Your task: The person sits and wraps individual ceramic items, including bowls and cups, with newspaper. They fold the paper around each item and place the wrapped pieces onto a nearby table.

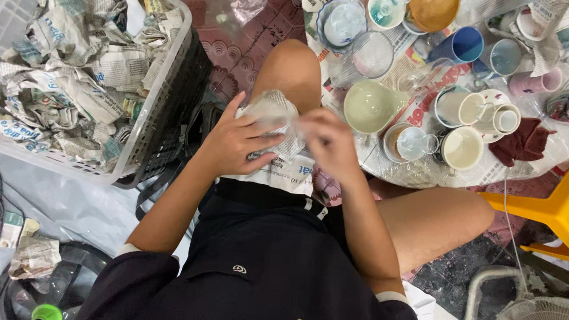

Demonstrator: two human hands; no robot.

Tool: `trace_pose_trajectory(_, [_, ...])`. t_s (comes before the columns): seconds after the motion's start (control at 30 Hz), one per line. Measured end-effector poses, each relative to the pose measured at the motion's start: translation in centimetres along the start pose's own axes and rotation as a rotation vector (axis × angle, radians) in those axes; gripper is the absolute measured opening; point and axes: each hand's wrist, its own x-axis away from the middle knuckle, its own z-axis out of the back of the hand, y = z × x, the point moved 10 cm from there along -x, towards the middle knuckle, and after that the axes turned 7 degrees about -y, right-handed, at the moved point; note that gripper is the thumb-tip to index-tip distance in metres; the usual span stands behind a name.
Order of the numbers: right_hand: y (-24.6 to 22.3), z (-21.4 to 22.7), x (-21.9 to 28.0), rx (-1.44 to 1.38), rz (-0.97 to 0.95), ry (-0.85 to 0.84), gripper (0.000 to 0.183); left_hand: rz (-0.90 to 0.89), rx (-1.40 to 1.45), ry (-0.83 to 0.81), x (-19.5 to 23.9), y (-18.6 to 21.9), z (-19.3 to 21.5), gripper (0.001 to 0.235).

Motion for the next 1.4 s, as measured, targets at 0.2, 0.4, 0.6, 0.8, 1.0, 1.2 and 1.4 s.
trace_pose_trajectory(0.2, [-6.9,-1.5,-0.4,0.348,0.233,-0.131,0.029,-0.100,0.073,0.155,0.9,-0.1,3.3,0.019])
trace_pose_trajectory(0.4, [-8.3,-1.9,-0.4,0.273,0.276,-0.194,0.039,0.148,0.095,0.296,-0.6,-2.2,7.0,0.048])
trace_pose_trajectory(0.6, [-7.0,-0.9,1.3,0.140,0.248,-0.012,0.045,0.261,0.321,0.022,-3.8,-2.9,4.2,0.037])
trace_pose_trajectory(0.8, [3.5,-4.4,6.1,-0.595,-0.326,-0.107,0.030,0.339,0.318,0.122,-2.4,-3.3,3.5,0.029])
trace_pose_trajectory(1.0, [6.7,-5.5,5.4,-0.754,-0.262,0.171,0.016,0.240,0.211,0.228,-2.0,-2.4,2.9,0.018])
trace_pose_trajectory(1.2, [2.4,-4.5,3.3,-0.604,-0.188,0.296,0.016,0.249,0.181,0.235,-1.7,-2.7,2.6,0.020])
trace_pose_trajectory(1.4, [-7.6,-2.9,2.9,0.566,0.253,0.116,0.070,0.250,0.182,0.177,-1.7,-2.4,2.7,0.034])
